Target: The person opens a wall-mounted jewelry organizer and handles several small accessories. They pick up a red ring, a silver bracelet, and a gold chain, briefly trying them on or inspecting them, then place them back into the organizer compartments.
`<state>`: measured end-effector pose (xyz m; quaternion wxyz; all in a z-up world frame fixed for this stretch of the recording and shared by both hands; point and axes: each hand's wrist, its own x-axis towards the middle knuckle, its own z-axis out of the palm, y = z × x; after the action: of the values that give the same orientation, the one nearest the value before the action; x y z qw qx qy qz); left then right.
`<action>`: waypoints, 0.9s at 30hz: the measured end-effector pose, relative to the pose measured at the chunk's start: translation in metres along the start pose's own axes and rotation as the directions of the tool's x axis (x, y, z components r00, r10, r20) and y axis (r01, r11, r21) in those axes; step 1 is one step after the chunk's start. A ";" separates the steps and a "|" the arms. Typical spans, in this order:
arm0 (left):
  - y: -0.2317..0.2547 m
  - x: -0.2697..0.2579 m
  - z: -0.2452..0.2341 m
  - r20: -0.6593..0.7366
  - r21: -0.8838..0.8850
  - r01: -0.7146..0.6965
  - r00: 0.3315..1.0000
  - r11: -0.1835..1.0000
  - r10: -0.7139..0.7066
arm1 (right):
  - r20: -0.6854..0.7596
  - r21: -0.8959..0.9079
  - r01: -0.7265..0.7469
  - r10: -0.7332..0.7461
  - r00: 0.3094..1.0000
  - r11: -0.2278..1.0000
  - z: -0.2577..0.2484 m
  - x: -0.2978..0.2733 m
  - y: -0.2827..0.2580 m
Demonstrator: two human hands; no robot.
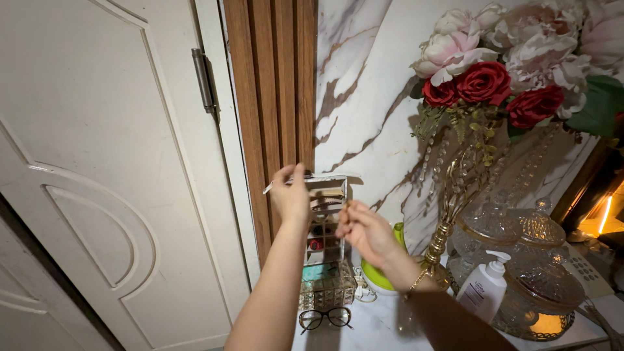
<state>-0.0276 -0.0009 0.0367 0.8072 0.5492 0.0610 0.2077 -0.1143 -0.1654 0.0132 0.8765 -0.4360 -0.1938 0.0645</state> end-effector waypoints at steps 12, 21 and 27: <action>-0.050 -0.012 -0.011 0.345 0.052 0.073 0.935 0.996 -0.087 | 0.010 -0.003 0.057 -0.057 0.998 0.998 -0.011 0.014 -0.005; -0.011 -0.045 -0.017 0.387 0.371 -0.646 0.760 0.667 0.521 | -0.090 -0.149 0.017 -0.031 0.996 0.989 -0.018 0.022 -0.002; -0.009 -0.042 -0.018 0.377 0.416 -0.571 0.817 0.707 0.437 | -0.054 -0.108 0.007 -0.013 0.998 0.994 -0.016 0.027 0.003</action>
<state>-0.0697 -0.0048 0.0160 0.5436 0.7598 -0.1420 0.3272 -0.0827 -0.1671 0.0099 0.8569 -0.4834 -0.1750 0.0377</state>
